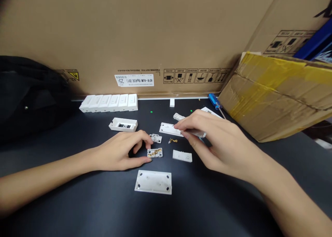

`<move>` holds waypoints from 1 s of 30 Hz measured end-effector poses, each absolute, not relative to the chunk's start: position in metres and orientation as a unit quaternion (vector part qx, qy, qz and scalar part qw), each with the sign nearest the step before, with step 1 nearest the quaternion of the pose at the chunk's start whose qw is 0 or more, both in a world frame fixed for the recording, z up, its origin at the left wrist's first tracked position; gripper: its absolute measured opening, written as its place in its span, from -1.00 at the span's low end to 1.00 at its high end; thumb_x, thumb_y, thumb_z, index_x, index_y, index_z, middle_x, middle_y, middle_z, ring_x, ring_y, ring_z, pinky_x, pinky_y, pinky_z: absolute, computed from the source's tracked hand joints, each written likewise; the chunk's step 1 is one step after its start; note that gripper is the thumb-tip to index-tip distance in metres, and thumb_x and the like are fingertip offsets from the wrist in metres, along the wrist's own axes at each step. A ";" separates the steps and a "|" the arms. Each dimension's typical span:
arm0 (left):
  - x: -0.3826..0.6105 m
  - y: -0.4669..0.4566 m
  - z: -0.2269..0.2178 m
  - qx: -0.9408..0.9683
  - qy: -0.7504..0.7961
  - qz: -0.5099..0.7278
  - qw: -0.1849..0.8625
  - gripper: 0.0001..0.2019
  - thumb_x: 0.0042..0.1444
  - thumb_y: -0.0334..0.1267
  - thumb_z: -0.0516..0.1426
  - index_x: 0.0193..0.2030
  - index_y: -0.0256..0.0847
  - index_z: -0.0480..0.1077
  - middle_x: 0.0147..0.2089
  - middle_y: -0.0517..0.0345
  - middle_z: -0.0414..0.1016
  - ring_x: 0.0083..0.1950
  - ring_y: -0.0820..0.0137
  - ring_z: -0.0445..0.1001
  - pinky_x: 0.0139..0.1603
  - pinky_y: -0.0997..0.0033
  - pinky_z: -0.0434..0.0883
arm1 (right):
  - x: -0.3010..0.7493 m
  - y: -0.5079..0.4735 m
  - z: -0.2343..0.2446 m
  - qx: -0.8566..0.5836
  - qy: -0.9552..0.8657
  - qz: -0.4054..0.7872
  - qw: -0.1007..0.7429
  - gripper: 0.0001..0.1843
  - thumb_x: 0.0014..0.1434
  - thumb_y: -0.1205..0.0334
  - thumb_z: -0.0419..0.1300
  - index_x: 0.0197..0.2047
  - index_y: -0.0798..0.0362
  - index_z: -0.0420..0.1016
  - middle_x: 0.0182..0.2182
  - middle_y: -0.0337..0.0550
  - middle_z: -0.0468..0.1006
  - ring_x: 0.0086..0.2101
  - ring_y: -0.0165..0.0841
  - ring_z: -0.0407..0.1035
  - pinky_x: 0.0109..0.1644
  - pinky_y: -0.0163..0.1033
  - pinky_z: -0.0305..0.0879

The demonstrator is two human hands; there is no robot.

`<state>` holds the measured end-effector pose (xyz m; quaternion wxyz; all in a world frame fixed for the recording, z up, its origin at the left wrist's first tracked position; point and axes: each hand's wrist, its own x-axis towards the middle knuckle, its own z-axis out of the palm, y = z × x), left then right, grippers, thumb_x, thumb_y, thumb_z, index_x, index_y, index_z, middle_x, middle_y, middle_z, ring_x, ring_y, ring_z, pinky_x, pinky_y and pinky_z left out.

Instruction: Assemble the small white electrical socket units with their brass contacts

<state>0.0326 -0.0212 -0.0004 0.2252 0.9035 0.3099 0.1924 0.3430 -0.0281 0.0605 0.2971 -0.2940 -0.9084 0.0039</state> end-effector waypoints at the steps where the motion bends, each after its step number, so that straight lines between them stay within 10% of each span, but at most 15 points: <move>1: 0.033 -0.021 0.000 0.903 0.310 0.192 0.225 -0.71 0.37 -0.06 0.28 0.05 -0.13 0.36 -0.34 0.35 0.46 -0.45 0.47 0.41 -0.32 0.47 0.35 | 0.343 -0.028 0.061 -0.295 -0.908 0.002 0.297 -0.80 0.45 0.34 0.18 0.08 -0.10 0.49 -0.11 -0.18 0.72 -0.13 -0.35 0.64 -0.08 -0.25 0.55; 25: 0.029 -0.022 0.002 0.908 0.297 0.198 0.219 -0.74 0.38 -0.06 0.27 0.03 -0.14 0.40 -0.32 0.32 0.45 -0.42 0.47 0.42 -0.34 0.46 0.35 | 0.339 -0.030 0.066 -0.342 -0.893 -0.046 0.289 -0.95 0.47 0.22 0.17 -0.10 -0.12 0.44 -0.26 -0.25 0.70 -0.34 -0.31 0.63 -0.27 -0.23 0.48; 30: 0.030 -0.022 0.001 0.908 0.297 0.193 0.224 -0.77 0.38 -0.09 0.26 0.01 -0.15 0.40 -0.31 0.29 0.45 -0.40 0.45 0.42 -0.33 0.46 0.34 | 0.354 -0.020 0.075 -0.495 -0.834 -0.073 0.235 -0.73 0.49 0.00 0.05 -0.19 -0.08 0.43 -0.47 -0.22 0.60 -0.51 -0.23 0.52 -0.44 -0.16 0.28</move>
